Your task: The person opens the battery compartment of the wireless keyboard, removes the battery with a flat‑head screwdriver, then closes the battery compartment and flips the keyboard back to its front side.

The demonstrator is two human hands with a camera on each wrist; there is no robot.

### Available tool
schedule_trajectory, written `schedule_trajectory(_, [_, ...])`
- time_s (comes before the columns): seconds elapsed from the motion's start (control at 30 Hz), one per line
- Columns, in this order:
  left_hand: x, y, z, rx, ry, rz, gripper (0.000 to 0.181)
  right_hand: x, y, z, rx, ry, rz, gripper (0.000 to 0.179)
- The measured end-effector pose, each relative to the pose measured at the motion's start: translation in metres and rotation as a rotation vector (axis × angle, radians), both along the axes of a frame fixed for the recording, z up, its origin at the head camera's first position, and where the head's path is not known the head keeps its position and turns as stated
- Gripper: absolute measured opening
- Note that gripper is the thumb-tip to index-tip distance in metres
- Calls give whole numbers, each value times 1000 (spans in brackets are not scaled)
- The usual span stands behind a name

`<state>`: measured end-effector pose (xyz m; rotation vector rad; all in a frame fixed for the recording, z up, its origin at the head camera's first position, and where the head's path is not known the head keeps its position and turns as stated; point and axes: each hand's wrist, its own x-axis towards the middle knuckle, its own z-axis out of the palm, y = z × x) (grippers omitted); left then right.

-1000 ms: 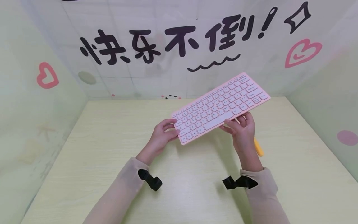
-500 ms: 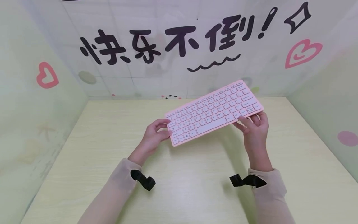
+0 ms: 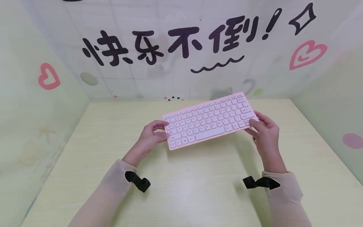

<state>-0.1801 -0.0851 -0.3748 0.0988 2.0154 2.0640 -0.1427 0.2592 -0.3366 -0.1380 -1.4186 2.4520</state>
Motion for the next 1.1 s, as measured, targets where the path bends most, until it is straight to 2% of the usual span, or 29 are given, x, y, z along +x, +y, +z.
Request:
schedule_trajectory(0.1, [-1, 0, 2, -17, -4, -8, 43, -1, 8, -5, 100, -75, 48, 21])
schedule_trajectory(0.2, [-1, 0, 3, -43, -16, -3, 42, -2, 16, -11, 247, -172, 112, 33])
schedule_trajectory(0.33, [0, 1, 3, -74, -53, 18, 43, -4, 27, -16, 521, -303, 212, 52])
schedule_trajectory(0.47, [0, 3, 1, -105, -81, 44, 45, -6, 36, -24, 768, -394, 280, 54])
schedule_trajectory(0.57, [2, 4, -2, -125, -96, 50, 45, -7, 40, -29, 893, -446, 305, 53])
schedule_trajectory(0.73, [5, 7, -8, -141, -123, 46, 45, -4, 45, -34, 1008, -489, 334, 51])
schedule_trajectory(0.83, [5, 9, -13, -153, -126, 46, 44, -1, 48, -38, 1024, -477, 340, 48])
schedule_trajectory(1.1, [5, 18, -25, -210, -121, 46, 42, 4, 49, -45, 1156, -475, 346, 41])
